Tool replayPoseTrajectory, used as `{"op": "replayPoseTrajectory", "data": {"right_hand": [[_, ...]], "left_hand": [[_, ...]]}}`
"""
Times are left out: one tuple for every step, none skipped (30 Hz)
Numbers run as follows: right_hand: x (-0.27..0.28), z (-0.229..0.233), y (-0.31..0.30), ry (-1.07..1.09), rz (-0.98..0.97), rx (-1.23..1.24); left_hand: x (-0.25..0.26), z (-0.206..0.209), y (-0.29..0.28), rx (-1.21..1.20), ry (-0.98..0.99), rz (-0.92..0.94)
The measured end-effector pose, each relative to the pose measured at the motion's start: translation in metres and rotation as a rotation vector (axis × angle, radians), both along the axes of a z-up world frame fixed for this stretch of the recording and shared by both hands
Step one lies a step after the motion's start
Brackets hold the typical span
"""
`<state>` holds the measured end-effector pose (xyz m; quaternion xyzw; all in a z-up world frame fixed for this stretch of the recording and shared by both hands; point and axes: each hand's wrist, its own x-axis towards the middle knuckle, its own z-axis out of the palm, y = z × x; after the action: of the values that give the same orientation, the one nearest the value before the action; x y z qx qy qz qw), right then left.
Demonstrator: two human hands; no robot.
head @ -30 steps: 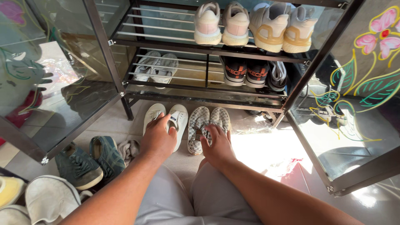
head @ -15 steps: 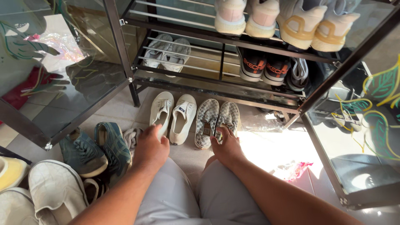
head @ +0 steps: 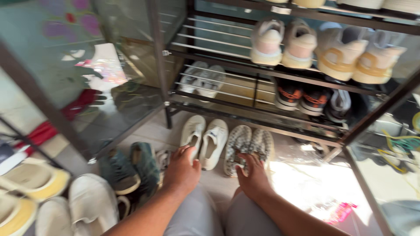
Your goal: The person sprays a cloth with a cleaning liquid and wipes down various pairs of shoes on a rack.
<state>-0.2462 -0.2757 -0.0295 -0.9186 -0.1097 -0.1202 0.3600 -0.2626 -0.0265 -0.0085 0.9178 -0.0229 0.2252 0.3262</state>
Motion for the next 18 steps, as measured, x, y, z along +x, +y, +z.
{"op": "replayPoseTrajectory", "data": {"right_hand": [[0.001,0.000,0.000,-0.005,0.023,0.008],[0.001,0.001,0.000,-0.001,0.027,-0.012],[0.001,0.002,0.001,0.002,0.026,-0.035],[0.001,0.002,0.003,-0.003,0.043,-0.030],[-0.001,0.004,0.001,0.014,0.025,-0.033],[-0.002,0.005,0.001,0.031,0.006,-0.037],[-0.003,0.006,0.000,0.032,0.013,-0.042],[-0.004,0.007,-0.001,0.026,0.018,-0.049],[-0.005,0.009,-0.003,0.022,0.020,-0.057],[-0.007,0.010,-0.004,0.024,0.023,-0.063],[-0.007,0.010,-0.004,0.022,0.020,-0.066],[-0.009,0.011,-0.004,0.020,0.017,-0.069],[-0.009,0.012,-0.005,0.019,0.017,-0.074],[-0.009,0.013,-0.006,0.018,0.013,-0.083],[-0.011,0.013,-0.007,0.020,0.008,-0.093],[-0.011,0.013,-0.008,0.022,0.007,-0.098],[-0.011,0.015,-0.010,0.013,0.011,-0.098],[-0.011,0.017,-0.013,0.004,0.016,-0.098]], "left_hand": [[-0.006,0.009,0.001,0.008,-0.005,0.023],[-0.011,0.017,0.003,-0.019,-0.001,0.036],[-0.016,0.024,0.005,-0.049,0.002,0.042],[-0.020,0.030,0.012,-0.045,-0.003,0.059],[-0.025,0.034,0.015,0.001,-0.064,0.063],[-0.029,0.036,0.019,0.048,-0.124,0.067],[-0.034,0.037,0.021,0.044,-0.123,0.074],[-0.038,0.036,0.024,0.027,-0.107,0.099],[-0.042,0.035,0.025,0.008,-0.089,0.121],[-0.046,0.034,0.025,0.002,-0.086,0.125],[-0.049,0.032,0.026,-0.033,-0.061,0.137],[-0.052,0.030,0.027,-0.069,-0.036,0.150],[-0.054,0.027,0.027,-0.073,-0.036,0.150],[-0.056,0.025,0.026,-0.048,-0.064,0.163],[-0.058,0.021,0.026,-0.024,-0.090,0.175],[-0.060,0.019,0.028,-0.029,-0.088,0.174],[-0.061,0.016,0.027,-0.026,-0.108,0.179],[-0.062,0.014,0.027,-0.024,-0.129,0.184]]}}
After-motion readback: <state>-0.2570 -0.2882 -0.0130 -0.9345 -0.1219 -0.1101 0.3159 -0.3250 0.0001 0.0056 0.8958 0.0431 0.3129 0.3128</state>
